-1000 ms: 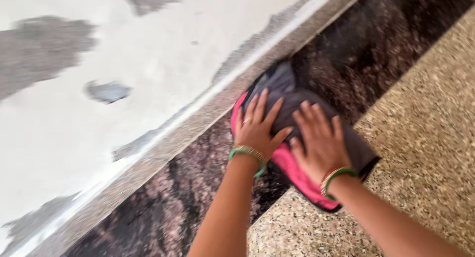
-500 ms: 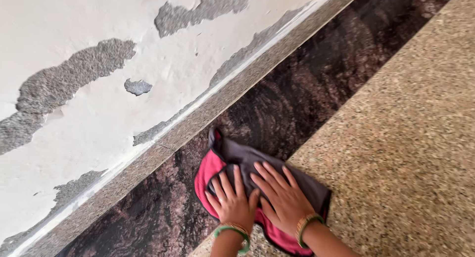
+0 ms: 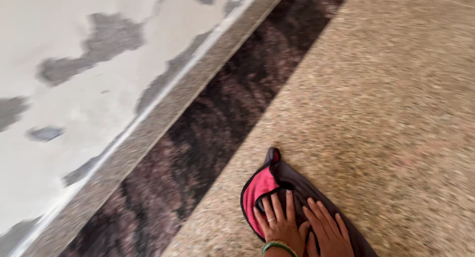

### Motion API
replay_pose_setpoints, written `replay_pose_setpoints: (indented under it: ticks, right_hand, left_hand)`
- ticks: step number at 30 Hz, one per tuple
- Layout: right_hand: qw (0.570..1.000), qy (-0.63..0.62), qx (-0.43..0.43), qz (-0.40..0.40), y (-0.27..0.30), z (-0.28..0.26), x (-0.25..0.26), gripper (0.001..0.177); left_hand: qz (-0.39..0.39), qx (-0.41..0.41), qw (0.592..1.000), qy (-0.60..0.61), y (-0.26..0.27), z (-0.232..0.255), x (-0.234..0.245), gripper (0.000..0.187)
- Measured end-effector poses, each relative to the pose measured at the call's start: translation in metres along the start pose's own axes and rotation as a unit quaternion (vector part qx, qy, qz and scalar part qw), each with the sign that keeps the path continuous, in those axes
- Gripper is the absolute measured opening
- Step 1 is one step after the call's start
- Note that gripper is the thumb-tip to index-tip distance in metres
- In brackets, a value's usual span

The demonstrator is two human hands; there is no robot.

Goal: The person wipes a speckled tiled floor using a pink and black cloth. They dip the cloth into a blue bucket of water, wring it out, and continue wiping the floor surface and the baseboard area along the wall.

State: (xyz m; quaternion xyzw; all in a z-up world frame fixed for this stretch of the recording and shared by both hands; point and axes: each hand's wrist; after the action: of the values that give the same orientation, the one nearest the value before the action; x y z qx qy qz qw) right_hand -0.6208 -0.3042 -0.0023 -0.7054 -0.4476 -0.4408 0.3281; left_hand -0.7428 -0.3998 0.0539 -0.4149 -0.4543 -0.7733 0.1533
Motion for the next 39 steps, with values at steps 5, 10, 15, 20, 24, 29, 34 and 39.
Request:
replay_pose_setpoints:
  ticks: [5,10,15,20,24,29,34,39]
  right_hand:
    - [0.989,-0.002,-0.130,0.065,0.027,0.034,0.012,0.055]
    - [0.958,-0.018,-0.261,0.120,0.024,0.029,0.023,0.052]
    - [0.952,0.054,-0.292,0.067,0.000,0.022,0.037,0.062]
    - [0.974,0.075,-0.206,0.061,-0.031,0.010,0.045,0.061]
    - [0.990,0.078,-0.109,0.047,-0.059,-0.018,0.045,0.062]
    - [0.998,0.068,-0.014,-0.006,-0.095,-0.083,0.026,0.063]
    - [0.995,0.054,0.088,-0.007,-0.094,-0.141,0.014,0.064]
    - [0.983,0.013,0.180,-0.040,-0.079,-0.154,0.019,0.067]
  left_hand:
    - [0.018,-0.084,0.996,-0.023,-0.012,0.061,-0.012,0.093]
    - [0.005,-0.147,0.988,-0.056,-0.037,0.095,-0.020,0.089]
    - [0.020,-0.236,0.970,-0.057,-0.068,0.089,-0.001,0.091]
    - [0.096,-0.255,0.962,-0.024,-0.090,0.062,0.023,0.089]
    - [0.099,-0.210,0.972,0.026,-0.091,0.001,0.045,0.091]
    - [0.181,-0.128,0.974,0.048,-0.062,-0.091,0.063,0.090]
    - [0.155,-0.039,0.984,0.073,-0.014,-0.151,0.068,0.092]
    - [0.082,0.062,0.992,0.068,0.030,-0.161,0.058,0.098]
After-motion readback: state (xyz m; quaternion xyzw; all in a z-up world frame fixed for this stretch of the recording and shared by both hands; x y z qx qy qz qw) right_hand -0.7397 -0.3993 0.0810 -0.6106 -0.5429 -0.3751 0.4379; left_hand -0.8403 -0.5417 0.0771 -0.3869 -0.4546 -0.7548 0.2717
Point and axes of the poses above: each hand's wrist, its own y-axis away from the middle knuckle, its own x-axis out of the back of the hand, z = x × y, and after that the axes turned 5 degrees about -y, right-handed
